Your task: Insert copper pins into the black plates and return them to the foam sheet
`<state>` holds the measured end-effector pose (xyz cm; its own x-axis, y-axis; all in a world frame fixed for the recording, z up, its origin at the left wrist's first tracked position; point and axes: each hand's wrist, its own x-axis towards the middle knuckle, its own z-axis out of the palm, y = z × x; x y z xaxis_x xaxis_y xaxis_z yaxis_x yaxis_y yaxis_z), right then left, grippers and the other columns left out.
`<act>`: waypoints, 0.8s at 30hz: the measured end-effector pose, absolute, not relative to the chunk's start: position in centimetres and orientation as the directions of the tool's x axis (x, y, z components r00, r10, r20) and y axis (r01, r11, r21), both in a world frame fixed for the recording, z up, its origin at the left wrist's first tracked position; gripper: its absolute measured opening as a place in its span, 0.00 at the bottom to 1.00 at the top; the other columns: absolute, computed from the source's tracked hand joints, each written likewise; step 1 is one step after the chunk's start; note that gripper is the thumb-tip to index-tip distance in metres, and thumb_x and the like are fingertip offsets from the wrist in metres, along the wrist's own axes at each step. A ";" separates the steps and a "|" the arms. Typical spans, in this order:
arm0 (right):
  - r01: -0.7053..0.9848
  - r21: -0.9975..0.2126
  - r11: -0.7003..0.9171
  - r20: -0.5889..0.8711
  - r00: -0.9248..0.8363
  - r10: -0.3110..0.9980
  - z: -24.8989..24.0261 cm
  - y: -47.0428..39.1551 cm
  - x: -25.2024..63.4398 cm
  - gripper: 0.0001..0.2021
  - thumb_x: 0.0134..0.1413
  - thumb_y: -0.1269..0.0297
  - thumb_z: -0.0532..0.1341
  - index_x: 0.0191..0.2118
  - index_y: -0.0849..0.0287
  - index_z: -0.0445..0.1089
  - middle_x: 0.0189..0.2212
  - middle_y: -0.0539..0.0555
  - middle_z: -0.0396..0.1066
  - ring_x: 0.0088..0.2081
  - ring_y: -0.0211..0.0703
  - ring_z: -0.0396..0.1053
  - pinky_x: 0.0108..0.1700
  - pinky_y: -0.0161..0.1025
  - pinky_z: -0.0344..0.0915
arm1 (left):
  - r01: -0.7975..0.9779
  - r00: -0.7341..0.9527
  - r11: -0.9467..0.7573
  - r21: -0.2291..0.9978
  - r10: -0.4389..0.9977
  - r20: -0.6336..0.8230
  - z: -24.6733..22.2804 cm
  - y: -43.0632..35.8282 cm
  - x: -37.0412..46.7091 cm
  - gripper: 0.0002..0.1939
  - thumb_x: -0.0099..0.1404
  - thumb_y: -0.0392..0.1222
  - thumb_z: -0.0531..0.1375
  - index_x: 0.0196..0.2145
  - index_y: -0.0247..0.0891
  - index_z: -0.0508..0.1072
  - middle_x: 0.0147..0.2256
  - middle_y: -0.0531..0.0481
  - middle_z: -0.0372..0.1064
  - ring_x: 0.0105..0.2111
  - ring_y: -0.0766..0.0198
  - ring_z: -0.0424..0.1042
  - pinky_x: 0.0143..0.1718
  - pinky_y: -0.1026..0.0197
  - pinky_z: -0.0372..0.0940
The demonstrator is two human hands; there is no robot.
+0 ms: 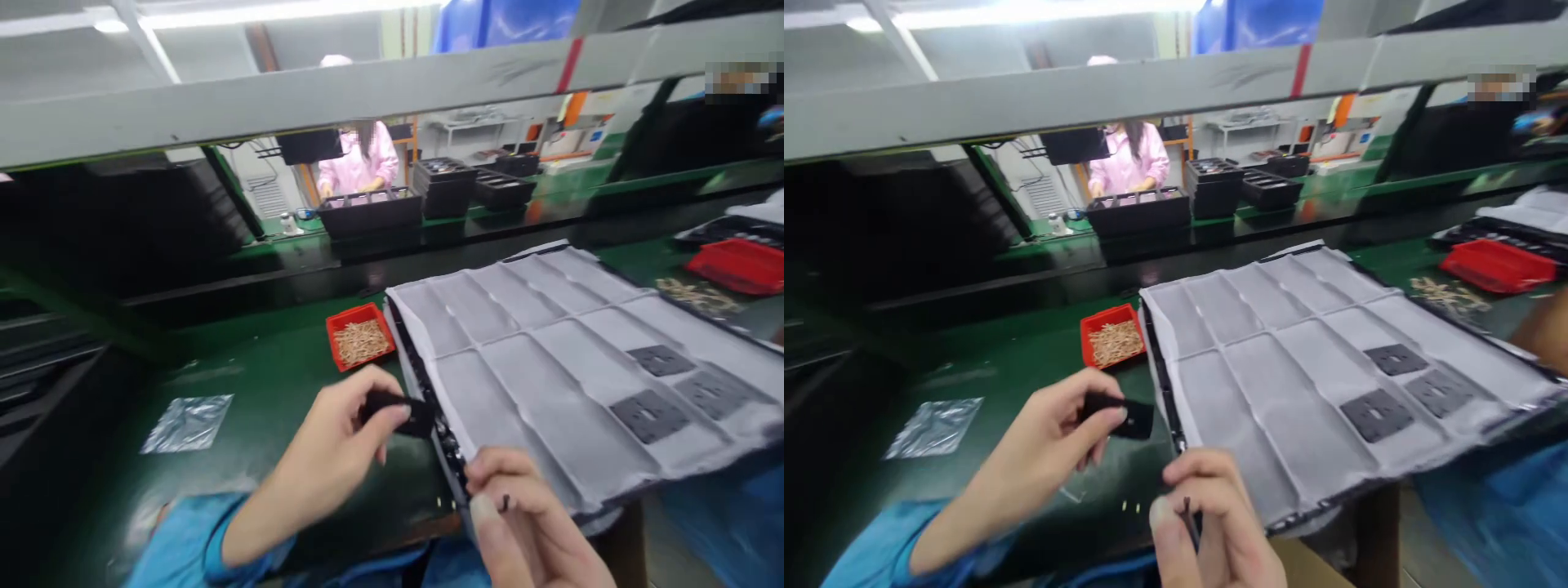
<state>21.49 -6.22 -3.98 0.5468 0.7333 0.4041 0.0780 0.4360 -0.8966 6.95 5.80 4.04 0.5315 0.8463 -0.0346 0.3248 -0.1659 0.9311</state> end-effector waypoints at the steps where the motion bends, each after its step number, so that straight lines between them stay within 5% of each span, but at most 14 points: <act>1: 0.106 -0.916 0.386 0.372 0.583 0.722 -4.1 -5.6 20.8 0.05 0.65 0.67 0.66 0.35 0.54 0.73 0.40 0.56 0.76 0.41 0.40 0.77 0.42 0.33 0.75 | 0.340 0.474 -0.103 0.935 0.877 -0.076 3.6 4.3 5.5 0.06 0.73 0.43 0.60 0.40 0.40 0.73 0.22 0.59 0.66 0.21 0.69 0.67 0.24 0.67 0.61; 4: 0.168 -0.926 0.339 0.378 0.472 0.797 -4.8 -4.0 19.2 0.04 0.61 0.68 0.69 0.34 0.54 0.75 0.45 0.58 0.77 0.47 0.42 0.79 0.49 0.34 0.77 | 0.362 0.369 0.005 0.932 0.917 -0.149 2.2 1.0 3.4 0.13 0.76 0.51 0.58 0.43 0.40 0.75 0.24 0.56 0.67 0.24 0.66 0.66 0.27 0.66 0.62; 11: 0.112 -0.946 0.304 0.324 0.373 0.870 -5.8 -2.6 18.3 0.04 0.62 0.70 0.67 0.37 0.53 0.76 0.40 0.53 0.78 0.40 0.37 0.81 0.41 0.27 0.78 | 0.273 0.241 0.139 0.952 0.948 -0.208 0.0 -0.4 3.2 0.15 0.73 0.53 0.60 0.41 0.39 0.79 0.23 0.53 0.68 0.24 0.65 0.67 0.25 0.66 0.60; 24: 0.221 -0.927 0.305 0.369 0.373 0.852 -5.6 -2.1 17.1 0.05 0.60 0.73 0.67 0.35 0.55 0.75 0.41 0.56 0.77 0.42 0.40 0.80 0.44 0.32 0.79 | 0.297 0.153 0.127 0.946 0.972 -0.178 -0.6 -0.4 3.0 0.13 0.72 0.53 0.63 0.44 0.46 0.85 0.20 0.54 0.70 0.21 0.65 0.70 0.24 0.67 0.65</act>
